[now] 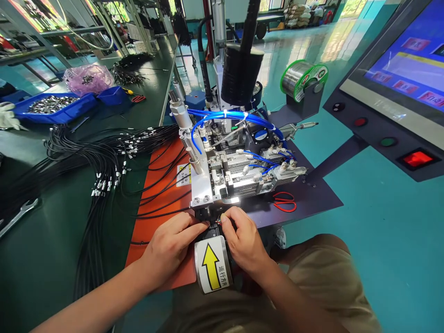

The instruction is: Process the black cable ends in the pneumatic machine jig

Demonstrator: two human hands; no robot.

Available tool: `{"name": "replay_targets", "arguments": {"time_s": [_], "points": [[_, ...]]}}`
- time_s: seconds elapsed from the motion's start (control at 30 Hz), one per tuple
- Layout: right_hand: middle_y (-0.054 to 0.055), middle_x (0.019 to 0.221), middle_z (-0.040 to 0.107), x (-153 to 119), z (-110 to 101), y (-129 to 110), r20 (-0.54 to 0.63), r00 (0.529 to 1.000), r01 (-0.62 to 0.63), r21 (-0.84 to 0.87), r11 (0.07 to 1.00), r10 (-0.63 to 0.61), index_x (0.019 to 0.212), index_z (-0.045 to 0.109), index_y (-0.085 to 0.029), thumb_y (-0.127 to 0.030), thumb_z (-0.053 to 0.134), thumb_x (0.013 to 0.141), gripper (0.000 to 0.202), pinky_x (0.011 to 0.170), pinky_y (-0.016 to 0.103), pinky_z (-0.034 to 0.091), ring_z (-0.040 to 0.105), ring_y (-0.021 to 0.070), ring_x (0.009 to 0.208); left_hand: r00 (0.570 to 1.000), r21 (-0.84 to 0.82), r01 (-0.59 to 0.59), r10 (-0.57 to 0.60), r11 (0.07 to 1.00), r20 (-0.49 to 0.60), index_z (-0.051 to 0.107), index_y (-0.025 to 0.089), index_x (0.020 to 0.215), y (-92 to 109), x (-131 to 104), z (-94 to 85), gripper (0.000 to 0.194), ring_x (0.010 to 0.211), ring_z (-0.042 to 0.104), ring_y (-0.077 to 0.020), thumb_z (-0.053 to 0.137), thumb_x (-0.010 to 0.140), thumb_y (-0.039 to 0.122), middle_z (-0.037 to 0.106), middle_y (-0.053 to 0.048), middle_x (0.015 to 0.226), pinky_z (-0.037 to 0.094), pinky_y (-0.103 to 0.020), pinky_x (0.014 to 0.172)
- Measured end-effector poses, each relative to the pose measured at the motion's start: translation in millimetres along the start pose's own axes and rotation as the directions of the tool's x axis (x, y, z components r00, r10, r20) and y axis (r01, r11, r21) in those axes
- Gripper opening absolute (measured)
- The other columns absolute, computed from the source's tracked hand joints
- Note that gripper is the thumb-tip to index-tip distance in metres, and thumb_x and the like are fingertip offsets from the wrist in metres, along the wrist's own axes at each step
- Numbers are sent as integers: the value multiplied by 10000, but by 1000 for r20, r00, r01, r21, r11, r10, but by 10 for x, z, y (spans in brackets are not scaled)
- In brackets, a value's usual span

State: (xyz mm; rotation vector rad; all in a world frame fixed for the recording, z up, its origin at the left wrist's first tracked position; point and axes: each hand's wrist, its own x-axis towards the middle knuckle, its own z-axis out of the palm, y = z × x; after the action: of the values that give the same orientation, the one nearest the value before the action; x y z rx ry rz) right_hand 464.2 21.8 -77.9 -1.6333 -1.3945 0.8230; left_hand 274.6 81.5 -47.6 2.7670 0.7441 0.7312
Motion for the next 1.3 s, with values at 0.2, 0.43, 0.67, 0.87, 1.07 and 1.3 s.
{"name": "replay_targets", "arguments": {"time_s": [0.2,0.43,0.67,0.87,1.07,1.3], "points": [[-7,744,562,-24,29,7,-19,1000,-5,5,1000,5,792,528,-214,-323,447,996,245,658,269,409,546,170,702,1000,12,-21,21,1000,20,675,146,999,-17,-21,15,276,766,547,-181,400,997,167,628,-74,873,469,-303,658],[-2,767,578,-38,54,24,-32,999,-13,1,1000,13,810,531,-217,-323,438,996,234,676,271,428,560,174,724,999,33,-18,17,999,42,672,153,1026,-30,-54,36,262,780,547,-172,413,989,157,627,-70,879,475,-299,677],[-13,731,563,-13,55,12,-15,998,-53,28,998,53,787,519,-219,-326,442,984,238,649,266,417,541,169,687,994,21,-24,22,999,103,655,145,1052,-46,-65,15,224,788,524,-183,447,971,136,608,-67,892,456,-313,684],[-20,716,558,-1,40,30,23,987,-162,128,978,160,774,556,-204,-386,494,966,272,635,255,408,523,162,691,992,13,-20,19,1000,127,646,148,1054,-62,-77,18,204,772,498,-183,460,971,143,578,-54,865,418,-303,661],[-13,710,572,-127,-71,30,163,953,-291,261,920,255,791,626,-190,-491,519,958,360,581,245,388,500,157,667,994,11,-31,30,999,104,647,140,1018,-58,-46,19,200,750,484,-180,454,968,126,566,-49,838,395,-298,646],[5,752,624,-114,-81,-83,174,953,-287,270,919,246,804,642,-178,-425,574,925,284,602,253,409,538,168,691,995,4,-29,28,1000,101,641,141,1024,-63,-60,32,188,766,492,-179,462,968,130,576,-51,854,383,-296,656]]}}
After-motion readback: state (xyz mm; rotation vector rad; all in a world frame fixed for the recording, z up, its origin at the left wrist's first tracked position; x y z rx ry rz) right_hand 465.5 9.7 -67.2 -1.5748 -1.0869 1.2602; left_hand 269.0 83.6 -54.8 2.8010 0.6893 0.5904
